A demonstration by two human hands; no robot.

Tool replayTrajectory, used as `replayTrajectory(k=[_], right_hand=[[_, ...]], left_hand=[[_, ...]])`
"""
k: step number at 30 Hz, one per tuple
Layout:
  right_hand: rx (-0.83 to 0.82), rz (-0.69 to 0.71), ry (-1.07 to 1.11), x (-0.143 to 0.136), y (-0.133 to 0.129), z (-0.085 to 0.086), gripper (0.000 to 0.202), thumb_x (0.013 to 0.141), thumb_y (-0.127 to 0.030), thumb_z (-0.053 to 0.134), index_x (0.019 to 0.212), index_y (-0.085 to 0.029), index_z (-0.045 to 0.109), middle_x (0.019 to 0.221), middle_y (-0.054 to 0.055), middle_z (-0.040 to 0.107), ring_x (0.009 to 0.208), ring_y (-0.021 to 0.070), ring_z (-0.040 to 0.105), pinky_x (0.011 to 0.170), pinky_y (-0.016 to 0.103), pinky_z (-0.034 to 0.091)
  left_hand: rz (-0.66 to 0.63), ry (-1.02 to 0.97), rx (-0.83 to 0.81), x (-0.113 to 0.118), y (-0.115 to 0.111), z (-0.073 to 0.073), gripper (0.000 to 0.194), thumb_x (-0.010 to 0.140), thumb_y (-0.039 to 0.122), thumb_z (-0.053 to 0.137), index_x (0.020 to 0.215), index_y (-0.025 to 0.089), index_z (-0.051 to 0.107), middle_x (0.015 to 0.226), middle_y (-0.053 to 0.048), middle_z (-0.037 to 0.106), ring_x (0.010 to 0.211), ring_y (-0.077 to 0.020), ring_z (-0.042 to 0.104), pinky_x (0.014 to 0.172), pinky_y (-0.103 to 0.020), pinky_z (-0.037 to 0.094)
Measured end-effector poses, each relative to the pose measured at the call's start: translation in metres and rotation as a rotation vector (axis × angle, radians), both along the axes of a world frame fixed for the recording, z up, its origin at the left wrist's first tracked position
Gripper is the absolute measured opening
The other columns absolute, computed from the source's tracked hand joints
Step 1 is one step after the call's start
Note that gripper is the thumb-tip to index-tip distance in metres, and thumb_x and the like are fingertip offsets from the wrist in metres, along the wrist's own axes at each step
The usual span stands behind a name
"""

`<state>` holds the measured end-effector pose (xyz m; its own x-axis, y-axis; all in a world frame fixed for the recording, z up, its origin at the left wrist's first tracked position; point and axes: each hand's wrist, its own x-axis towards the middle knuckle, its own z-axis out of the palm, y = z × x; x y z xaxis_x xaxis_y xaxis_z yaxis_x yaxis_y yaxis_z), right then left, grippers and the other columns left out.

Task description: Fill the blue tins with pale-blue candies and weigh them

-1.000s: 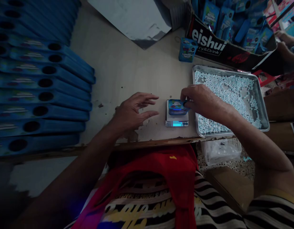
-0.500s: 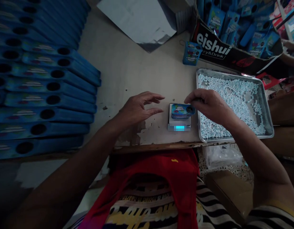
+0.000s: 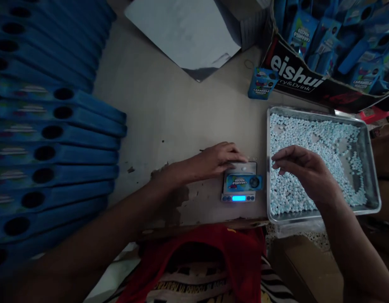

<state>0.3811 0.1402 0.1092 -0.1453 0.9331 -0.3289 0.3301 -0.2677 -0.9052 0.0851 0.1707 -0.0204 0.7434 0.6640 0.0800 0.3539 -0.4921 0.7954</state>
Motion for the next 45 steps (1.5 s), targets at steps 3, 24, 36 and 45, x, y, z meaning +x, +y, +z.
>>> replayTrajectory(k=[3,24,36,45], right_hand=[[-0.048,-0.001,0.035,0.006,0.004,-0.009,0.014,0.089,-0.033,0.099,0.098,-0.025,0.091,0.09,0.005,0.084,0.082,0.0171,0.078,0.076,0.029,0.065],[-0.057,0.044,0.149,-0.016,0.006,0.005,0.017,0.089,-0.03,0.101,0.099,-0.025,0.089,0.094,0.003,0.086,0.088,0.0205,0.082,0.083,0.035,0.071],[0.151,0.035,-0.008,-0.017,-0.023,0.017,0.019,0.088,-0.036,0.097,0.094,-0.025,0.083,0.09,0.003,0.083,0.086,0.024,0.08,0.082,0.04,0.066],[0.527,0.522,-0.648,-0.053,-0.019,0.027,0.026,0.095,-0.005,0.066,0.099,-0.023,0.084,0.099,0.004,0.083,0.095,0.0231,0.078,0.089,0.035,0.053]], left_hand=[[-0.106,0.029,0.027,0.007,0.012,-0.006,0.047,0.104,0.005,0.068,0.141,0.028,0.082,0.134,-0.011,0.075,0.127,-0.0269,0.069,0.112,-0.042,0.058],[0.202,-0.187,0.017,0.003,0.019,0.011,0.012,0.109,0.031,0.077,0.106,0.022,0.085,0.106,-0.006,0.079,0.098,-0.0209,0.074,0.091,-0.032,0.059],[0.234,-0.12,0.207,0.024,-0.04,0.089,0.02,0.104,0.031,0.082,0.123,0.026,0.085,0.118,-0.006,0.08,0.113,-0.0263,0.076,0.104,-0.041,0.064],[0.678,-0.143,0.175,-0.048,-0.065,0.083,0.016,0.094,0.046,0.089,0.102,0.031,0.088,0.101,-0.001,0.085,0.093,-0.0243,0.077,0.071,-0.033,0.061]])
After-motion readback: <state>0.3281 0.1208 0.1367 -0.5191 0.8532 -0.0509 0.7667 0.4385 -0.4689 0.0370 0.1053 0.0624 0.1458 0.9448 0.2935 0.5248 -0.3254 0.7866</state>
